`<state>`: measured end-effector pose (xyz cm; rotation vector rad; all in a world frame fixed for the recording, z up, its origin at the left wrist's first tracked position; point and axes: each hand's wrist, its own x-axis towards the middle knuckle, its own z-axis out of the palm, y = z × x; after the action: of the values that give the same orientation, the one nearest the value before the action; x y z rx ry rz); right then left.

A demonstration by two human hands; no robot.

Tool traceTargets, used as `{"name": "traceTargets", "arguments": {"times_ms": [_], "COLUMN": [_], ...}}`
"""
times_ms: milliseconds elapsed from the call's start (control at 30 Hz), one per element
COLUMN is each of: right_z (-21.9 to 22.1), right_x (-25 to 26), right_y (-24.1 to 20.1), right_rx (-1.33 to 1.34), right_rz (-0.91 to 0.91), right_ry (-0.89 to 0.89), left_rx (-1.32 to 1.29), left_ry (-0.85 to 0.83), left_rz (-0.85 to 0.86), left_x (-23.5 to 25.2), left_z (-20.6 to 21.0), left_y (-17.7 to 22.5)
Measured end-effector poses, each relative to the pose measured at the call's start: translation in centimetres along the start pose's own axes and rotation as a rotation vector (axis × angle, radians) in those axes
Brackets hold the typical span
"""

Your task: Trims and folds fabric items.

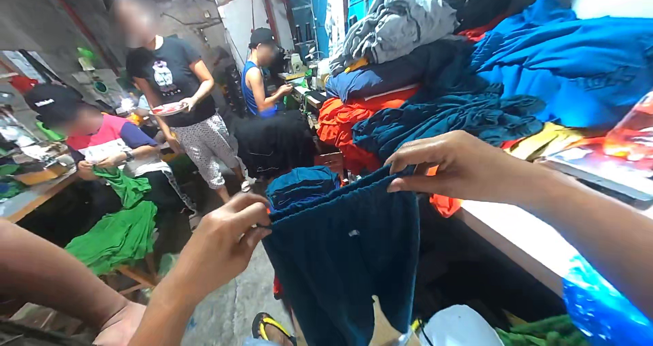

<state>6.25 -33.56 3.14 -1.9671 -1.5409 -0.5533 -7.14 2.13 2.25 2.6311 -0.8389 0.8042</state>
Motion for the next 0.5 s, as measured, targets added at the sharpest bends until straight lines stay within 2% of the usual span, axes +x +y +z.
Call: {"name": "traceTargets", "arguments": {"times_ms": [133,333,433,500], "right_z": [1.2,2.2,2.5,2.4], "right_x": [0.4,0.3,0.3,0.3], "right_y": [-0.1,0.1,0.0,-0.2], "right_rx": [0.064,0.161,0.131,0.075], "right_rz": [0.077,0.157,0.118,0.069], "right_ry": [0.135,0.222,0.198,0.132], "left_rx": [-0.002,-0.33,-0.471,-0.45], "left_ry": [0.075,0.163,0.144,0.13], "left_rz": [-0.022,-0.226,-0.24,-0.205], "left_x": [0.2,0.3,0.3,0.3], "left_z": [1.4,2.1,2.2,2.2], "left_y": [0.6,-0.7,-1.2,-1.4]}}
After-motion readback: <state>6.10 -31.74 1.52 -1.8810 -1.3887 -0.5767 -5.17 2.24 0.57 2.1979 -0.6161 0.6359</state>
